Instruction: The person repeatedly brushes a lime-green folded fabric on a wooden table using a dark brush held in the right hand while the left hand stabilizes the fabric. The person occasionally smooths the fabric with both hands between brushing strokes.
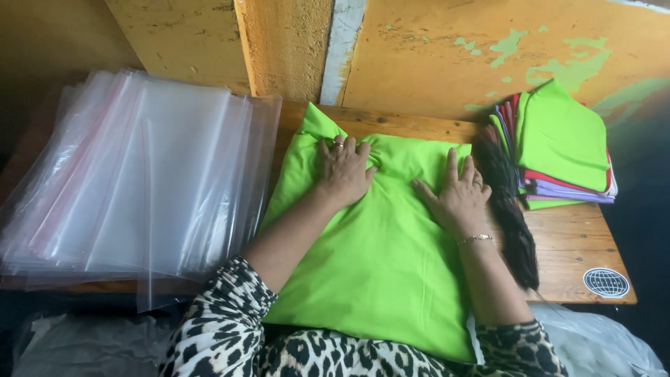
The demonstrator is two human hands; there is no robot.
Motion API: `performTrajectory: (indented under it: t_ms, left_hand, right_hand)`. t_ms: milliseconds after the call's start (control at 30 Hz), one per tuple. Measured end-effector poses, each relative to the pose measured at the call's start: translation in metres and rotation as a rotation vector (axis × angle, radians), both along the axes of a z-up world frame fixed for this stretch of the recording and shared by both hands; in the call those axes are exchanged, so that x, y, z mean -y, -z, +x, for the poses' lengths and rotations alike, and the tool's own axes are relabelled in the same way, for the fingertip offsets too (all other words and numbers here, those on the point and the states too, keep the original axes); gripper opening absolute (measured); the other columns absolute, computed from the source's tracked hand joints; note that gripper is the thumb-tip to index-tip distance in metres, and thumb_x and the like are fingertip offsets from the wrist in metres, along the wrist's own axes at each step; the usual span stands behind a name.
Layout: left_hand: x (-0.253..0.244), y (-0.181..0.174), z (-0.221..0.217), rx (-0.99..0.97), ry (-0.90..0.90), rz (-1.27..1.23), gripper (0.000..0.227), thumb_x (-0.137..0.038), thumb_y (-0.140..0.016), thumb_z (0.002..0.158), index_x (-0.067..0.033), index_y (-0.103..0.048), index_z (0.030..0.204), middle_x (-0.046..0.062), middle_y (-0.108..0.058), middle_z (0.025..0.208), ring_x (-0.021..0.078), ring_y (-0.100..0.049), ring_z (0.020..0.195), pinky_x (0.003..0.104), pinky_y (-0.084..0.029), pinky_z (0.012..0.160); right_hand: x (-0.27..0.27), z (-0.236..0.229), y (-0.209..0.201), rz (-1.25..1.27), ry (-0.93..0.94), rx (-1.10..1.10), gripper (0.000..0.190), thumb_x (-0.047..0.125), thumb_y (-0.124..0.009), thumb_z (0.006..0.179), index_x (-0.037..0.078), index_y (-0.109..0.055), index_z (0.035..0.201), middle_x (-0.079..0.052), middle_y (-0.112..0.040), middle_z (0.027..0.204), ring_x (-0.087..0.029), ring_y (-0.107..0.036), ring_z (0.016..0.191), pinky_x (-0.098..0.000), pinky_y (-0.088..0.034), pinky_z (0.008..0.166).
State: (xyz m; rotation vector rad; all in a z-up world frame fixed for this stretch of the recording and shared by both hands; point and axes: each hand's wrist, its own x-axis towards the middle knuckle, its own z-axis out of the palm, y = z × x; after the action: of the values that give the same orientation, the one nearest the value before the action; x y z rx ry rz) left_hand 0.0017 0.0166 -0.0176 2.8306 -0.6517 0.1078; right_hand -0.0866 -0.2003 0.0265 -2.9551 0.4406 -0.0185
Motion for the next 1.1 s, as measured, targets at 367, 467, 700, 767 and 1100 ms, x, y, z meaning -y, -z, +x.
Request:
performTrajectory:
  t_ms: [367,467,700,767,1100]
  left_hand:
    - [0.025,-0.049,0.002,0.171,-0.013,-0.323,0.030,-0.022,-0.063,0.094,-0.0080,-0.061,0.120,0.021,-0.055,0.123,0.0471,-0.047,0.124,0.069,-0.034,0.092]
    - [0.019,-0.091,-0.037,0.074,0.004,-0.217,0.049,-0.022,-0.057,0.102,-0.0058,-0.048,0.148,0.030,-0.031,0.156,0.0515,-0.015,0.150,0.081,-0.002,0.112]
    - [-0.002,-0.084,-0.104,-0.267,0.219,0.119,0.064,-0.045,-0.025,0.107,-0.0170,-0.018,0.164,0.020,-0.002,0.171,0.0435,0.006,0.155,0.076,0.009,0.114]
    - [-0.007,-0.065,-0.096,-0.266,0.209,0.119,0.068,-0.052,-0.019,0.106,-0.0187,-0.017,0.165,0.017,-0.001,0.172,0.0427,0.007,0.156,0.075,0.010,0.115]
    - [0.003,-0.053,-0.090,-0.254,0.220,0.132,0.084,-0.067,-0.002,0.100,-0.0153,-0.013,0.165,0.018,-0.003,0.172,0.0446,0.003,0.156,0.072,0.009,0.117]
  right_hand:
    - [0.069,0.007,0.014,0.010,-0.119,0.362,0.068,0.043,-0.078,0.086,0.013,-0.050,0.141,-0.023,-0.045,0.133,-0.052,-0.052,0.117,-0.0617,-0.043,0.094]
    - [0.019,-0.015,-0.039,-0.010,-0.057,0.267,0.088,0.052,-0.066,0.095,0.009,-0.031,0.163,-0.034,-0.026,0.158,-0.060,-0.024,0.144,-0.0740,-0.019,0.113]
    - [-0.067,-0.086,0.010,0.004,-0.347,-0.089,0.086,0.064,-0.040,0.099,0.011,-0.019,0.164,-0.020,-0.010,0.170,-0.047,0.001,0.154,-0.0722,0.003,0.116]
    - [-0.039,-0.082,0.009,-0.012,-0.320,-0.068,0.089,0.069,-0.040,0.097,0.014,-0.020,0.164,-0.018,-0.010,0.171,-0.047,0.000,0.154,-0.0741,0.004,0.115]
    - [0.005,-0.082,0.045,0.025,-0.289,0.058,0.081,0.056,-0.043,0.102,0.012,-0.020,0.165,-0.026,-0.007,0.169,-0.053,-0.002,0.152,-0.0743,-0.008,0.115]
